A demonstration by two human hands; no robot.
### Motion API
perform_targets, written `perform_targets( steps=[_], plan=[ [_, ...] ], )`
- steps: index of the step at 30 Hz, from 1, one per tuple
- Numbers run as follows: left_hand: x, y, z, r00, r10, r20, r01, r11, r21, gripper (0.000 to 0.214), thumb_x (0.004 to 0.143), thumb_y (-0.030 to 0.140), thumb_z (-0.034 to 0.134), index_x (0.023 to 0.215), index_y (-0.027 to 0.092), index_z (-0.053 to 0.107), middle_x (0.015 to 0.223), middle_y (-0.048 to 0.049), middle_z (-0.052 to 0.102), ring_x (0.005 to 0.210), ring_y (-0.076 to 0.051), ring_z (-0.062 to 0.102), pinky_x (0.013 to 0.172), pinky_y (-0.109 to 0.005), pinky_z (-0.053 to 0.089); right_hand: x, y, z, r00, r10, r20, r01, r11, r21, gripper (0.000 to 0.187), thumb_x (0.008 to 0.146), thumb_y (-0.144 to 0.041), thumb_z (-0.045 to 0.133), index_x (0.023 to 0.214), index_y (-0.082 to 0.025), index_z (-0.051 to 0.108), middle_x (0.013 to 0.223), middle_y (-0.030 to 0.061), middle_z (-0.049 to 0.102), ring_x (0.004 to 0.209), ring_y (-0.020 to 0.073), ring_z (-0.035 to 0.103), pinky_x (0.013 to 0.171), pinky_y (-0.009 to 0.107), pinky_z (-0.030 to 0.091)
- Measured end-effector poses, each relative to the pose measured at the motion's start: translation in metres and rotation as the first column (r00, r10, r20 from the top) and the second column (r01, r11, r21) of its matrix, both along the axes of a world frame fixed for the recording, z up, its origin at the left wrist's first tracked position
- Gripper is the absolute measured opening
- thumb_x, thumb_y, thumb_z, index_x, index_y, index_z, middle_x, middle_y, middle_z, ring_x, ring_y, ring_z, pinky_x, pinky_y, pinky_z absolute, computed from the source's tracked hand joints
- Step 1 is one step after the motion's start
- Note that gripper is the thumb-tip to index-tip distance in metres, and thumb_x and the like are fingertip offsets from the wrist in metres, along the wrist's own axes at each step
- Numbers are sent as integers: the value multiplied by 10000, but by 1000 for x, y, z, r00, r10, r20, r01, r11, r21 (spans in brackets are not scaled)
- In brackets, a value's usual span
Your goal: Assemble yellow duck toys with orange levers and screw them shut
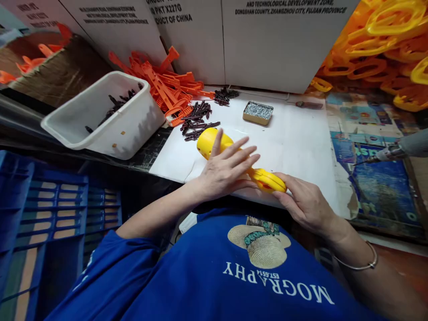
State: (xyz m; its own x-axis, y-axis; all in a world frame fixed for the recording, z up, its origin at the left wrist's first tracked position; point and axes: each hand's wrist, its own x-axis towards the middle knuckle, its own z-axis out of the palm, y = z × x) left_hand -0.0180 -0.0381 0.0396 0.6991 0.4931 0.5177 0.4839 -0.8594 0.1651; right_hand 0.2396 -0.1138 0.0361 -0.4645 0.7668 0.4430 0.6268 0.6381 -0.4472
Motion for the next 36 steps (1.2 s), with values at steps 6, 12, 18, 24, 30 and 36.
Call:
perform_targets(
  steps=[6, 12, 18, 24, 30, 36],
  plan=[
    [22, 6, 11, 982, -97, -162, 85, 993, -76, 245, 1059, 357, 471, 1109, 246, 684, 971, 9, 792, 1035, -181, 696, 1263, -572, 287, -3, -3, -4, 999, -48, -11, 48, 999, 5, 402, 1047, -299, 481, 1424, -168, 534, 1210, 141, 752, 1003, 255, 765, 869, 356, 634],
    [26, -1, 12, 992, -64, -111, 62, 998, -22, 297, 1052, 383, 469, 1002, 219, 712, 847, -1, 771, 875, -176, 659, 1144, -460, 424, -15, -6, -7, 982, -188, -17, 189, 973, 136, 282, 1036, -260, 501, 1281, -162, 601, 996, 109, 783, 778, 214, 758, 681, 290, 602],
    [31, 3, 21, 966, -94, -242, 88, 996, -33, 268, 1032, 379, 525, 1005, 180, 702, 886, -48, 756, 843, -194, 622, 811, -330, 454, -13, -5, -8, 980, -189, -65, 194, 978, 74, 281, 1032, -306, 531, 1259, -179, 637, 1023, 100, 791, 795, 221, 767, 698, 306, 622],
    [35, 7, 30, 935, -117, -336, 114, 993, -29, 237, 1028, 383, 545, 1040, 191, 682, 861, -26, 758, 803, -188, 617, 810, -334, 408, -3, -7, -21, 939, -258, -228, 225, 961, -159, 378, 969, -432, 642, 1256, -187, 665, 1128, 109, 777, 922, 243, 772, 871, 390, 655],
    [35, 8, 21, 960, -102, -260, 96, 995, -38, 334, 1054, 435, 470, 975, 186, 677, 793, -16, 756, 772, -177, 632, 813, -334, 407, -10, -7, -34, 910, -313, -274, 282, 948, -148, 257, 966, -333, 578, 1146, -190, 691, 998, 92, 792, 815, 230, 761, 738, 348, 644],
    [30, 23, 50, 986, -110, -127, 63, 941, -332, 468, 1031, 538, 439, 983, 154, 700, 768, -56, 714, 716, -174, 622, 746, -325, 454, -12, 14, 1, 805, -271, -528, 55, 920, -388, 367, 951, -519, 645, 1062, -179, 728, 925, 60, 772, 777, 187, 726, 711, 304, 629]
  ],
)
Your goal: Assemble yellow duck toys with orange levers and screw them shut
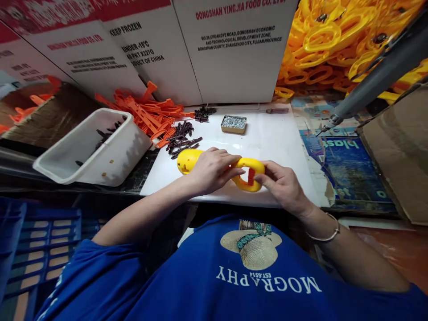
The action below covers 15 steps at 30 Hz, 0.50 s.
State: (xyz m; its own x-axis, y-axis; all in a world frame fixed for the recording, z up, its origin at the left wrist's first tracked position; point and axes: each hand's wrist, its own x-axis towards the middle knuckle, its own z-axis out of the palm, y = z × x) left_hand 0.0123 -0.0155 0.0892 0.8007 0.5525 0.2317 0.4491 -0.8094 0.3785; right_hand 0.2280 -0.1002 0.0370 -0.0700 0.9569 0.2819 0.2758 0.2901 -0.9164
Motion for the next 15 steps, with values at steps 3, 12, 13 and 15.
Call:
perform_targets(
  steps=[3, 12, 13, 15],
  plan=[
    [-8, 7, 24, 994, 57, 91, 7, 813, -583, 496, 992, 592, 488, 1012, 145, 700, 806, -48, 712, 659, -138, 615, 644, -266, 473, 1, 9, 17, 957, 119, -263, -145, 986, -81, 485, 986, -629, 540, 1124, -203, 728, 969, 66, 772, 830, 192, 742, 762, 326, 648],
    [-13, 19, 13, 954, 278, 115, 89, 103, -991, 403, 794, 509, 802, 912, 132, 724, 706, -25, 698, 537, -102, 610, 519, -203, 461, 6, 23, 37, 965, 186, 187, -256, 829, 497, 547, 942, -408, 713, 1457, -325, 548, 1478, 110, 567, 1380, 292, 546, 1131, 510, 509],
    [-10, 20, 11, 959, 262, 105, 85, 84, -993, 401, 786, 503, 804, 913, 132, 721, 713, -29, 703, 542, -109, 614, 521, -211, 463, 8, 25, 40, 942, 205, 266, -321, 783, 532, 538, 941, -371, 719, 1451, -328, 557, 1444, 105, 598, 1383, 295, 542, 1153, 520, 484],
    [-4, 21, 10, 975, 205, 82, 60, 109, -992, 407, 809, 514, 771, 930, 129, 715, 726, -34, 703, 543, -116, 605, 521, -223, 453, 11, 27, 41, 919, 225, 323, -376, 740, 558, 475, 950, -300, 707, 1410, -321, 590, 1302, 88, 684, 1290, 277, 613, 1115, 487, 515]
  ],
)
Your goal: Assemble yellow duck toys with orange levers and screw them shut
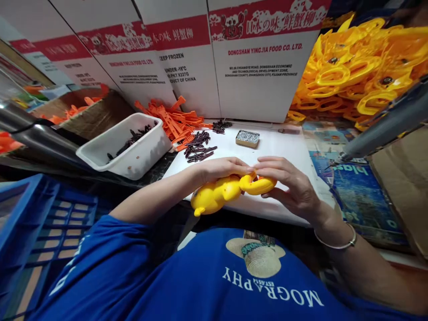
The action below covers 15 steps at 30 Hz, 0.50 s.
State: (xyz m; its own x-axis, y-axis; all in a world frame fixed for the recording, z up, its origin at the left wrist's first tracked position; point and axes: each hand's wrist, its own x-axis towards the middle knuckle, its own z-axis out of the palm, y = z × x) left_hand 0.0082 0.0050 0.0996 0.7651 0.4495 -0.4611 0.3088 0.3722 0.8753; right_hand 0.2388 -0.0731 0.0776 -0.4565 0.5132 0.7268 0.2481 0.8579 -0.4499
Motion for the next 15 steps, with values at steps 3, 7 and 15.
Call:
perform_targets(
  steps=[3, 7, 15],
  plan=[
    [5, -1, 7, 995, -72, -68, 90, 941, 325, 434, 925, 539, 625, 1019, 126, 718, 835, -52, 729, 643, -126, 628, 595, -233, 462, 5, -1, -12, 996, -83, -45, 77, 991, -110, 335, 968, -299, 681, 1301, -283, 642, 1161, 72, 728, 1106, 236, 695, 971, 390, 586],
    [9, -12, 19, 970, -136, -201, 243, 551, 799, 443, 996, 517, 526, 1167, 152, 710, 1045, -78, 770, 874, -172, 689, 752, -260, 477, 10, -7, -37, 935, -343, -89, 297, 896, -329, 260, 961, -409, 687, 1166, -250, 675, 1046, 49, 751, 915, 200, 730, 811, 314, 604],
    [37, -35, -4, 863, 71, -500, 492, 112, 864, 392, 1032, 460, 495, 971, 132, 701, 804, -85, 759, 655, -192, 669, 596, -286, 380, 6, -16, -51, 905, -426, 2, 414, 879, -236, 259, 986, -402, 631, 1151, -217, 705, 1012, 76, 785, 843, 207, 752, 759, 316, 615]
  ],
)
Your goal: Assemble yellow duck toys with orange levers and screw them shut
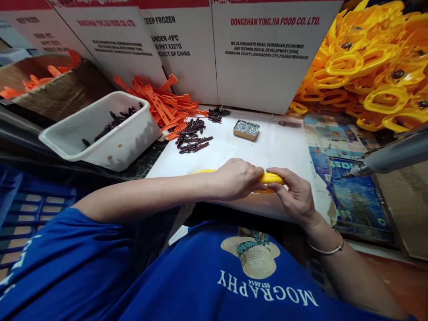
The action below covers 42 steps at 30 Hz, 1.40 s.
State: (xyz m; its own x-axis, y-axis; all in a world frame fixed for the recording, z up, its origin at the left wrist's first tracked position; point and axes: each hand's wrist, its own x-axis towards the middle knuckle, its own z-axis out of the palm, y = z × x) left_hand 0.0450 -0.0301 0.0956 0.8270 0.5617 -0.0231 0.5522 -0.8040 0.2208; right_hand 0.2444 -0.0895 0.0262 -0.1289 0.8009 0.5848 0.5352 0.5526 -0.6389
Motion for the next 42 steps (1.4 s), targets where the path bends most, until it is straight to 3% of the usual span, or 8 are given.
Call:
perform_targets(
  steps=[5, 8, 15, 18, 21, 26, 37, 42],
  plan=[
    [15, -3, -12, 998, 59, -32, -60, 997, -40, 363, 1017, 416, 513, 965, 123, 720, 768, -103, 750, 647, -218, 673, 609, -312, 412, -5, -7, -18, 987, -138, -83, 135, 990, -47, 225, 975, -399, 632, 1083, -217, 709, 925, 55, 777, 685, 178, 715, 644, 290, 596],
    [14, 3, -3, 996, 9, -90, -20, 993, -115, 400, 1031, 460, 495, 1005, 130, 722, 875, -115, 778, 756, -240, 722, 647, -317, 443, -1, -8, -23, 980, -97, -175, 67, 984, -165, 306, 953, -503, 654, 1073, -228, 710, 945, 53, 772, 765, 192, 727, 687, 294, 609],
    [-55, 12, 23, 998, 21, -53, -29, 989, -147, 851, 829, 702, 688, 1476, 188, 487, 1377, -160, 667, 1220, -337, 662, 985, -396, 492, 36, -14, -32, 932, -106, -347, -3, 955, -298, 346, 897, -543, 723, 1108, -270, 696, 1018, 45, 758, 738, 184, 723, 689, 314, 618],
    [-78, 1, 11, 992, 129, 6, -120, 940, -320, 834, 811, 679, 722, 1455, 198, 497, 1366, -135, 673, 1199, -312, 670, 984, -381, 504, 43, -16, -25, 976, -44, -214, -6, 974, -227, 282, 942, -461, 694, 1148, -270, 672, 1034, 49, 747, 819, 199, 732, 746, 330, 618],
    [-84, -11, -7, 964, 229, 131, -160, 901, -402, 751, 804, 613, 764, 1372, 168, 555, 1280, -124, 699, 1109, -277, 688, 950, -377, 527, 37, -15, -4, 984, 31, 175, -28, 999, -20, 374, 931, -422, 716, 1236, -217, 643, 1170, 123, 715, 1065, 278, 696, 918, 419, 579],
    [-83, -19, -29, 931, 206, 301, -100, 939, -330, 724, 791, 574, 793, 1354, 181, 563, 1234, -124, 685, 1076, -268, 686, 961, -418, 551, 18, -12, 25, 717, -10, 697, -102, 988, 120, 231, 1005, -333, 602, 1062, -128, 694, 928, 111, 723, 827, 249, 659, 726, 377, 508],
    [-82, 0, -67, 792, 128, 597, -31, 985, -170, 759, 808, 476, 802, 1438, 216, 467, 1398, -182, 573, 1273, -300, 611, 1075, -492, 534, 26, -9, 0, 723, -310, 618, 41, 912, 408, 96, 944, -268, 693, 1030, -269, 735, 928, 59, 768, 801, 223, 649, 695, 371, 450],
    [-79, 7, -85, 726, 142, 673, -34, 985, -171, 720, 813, 435, 779, 1431, 214, 482, 1399, -190, 563, 1300, -327, 583, 1100, -545, 504, 31, -8, -10, 745, -253, 618, 18, 932, 361, 140, 928, -222, 687, 1065, -248, 703, 992, 86, 751, 860, 242, 671, 720, 374, 504]
  ],
)
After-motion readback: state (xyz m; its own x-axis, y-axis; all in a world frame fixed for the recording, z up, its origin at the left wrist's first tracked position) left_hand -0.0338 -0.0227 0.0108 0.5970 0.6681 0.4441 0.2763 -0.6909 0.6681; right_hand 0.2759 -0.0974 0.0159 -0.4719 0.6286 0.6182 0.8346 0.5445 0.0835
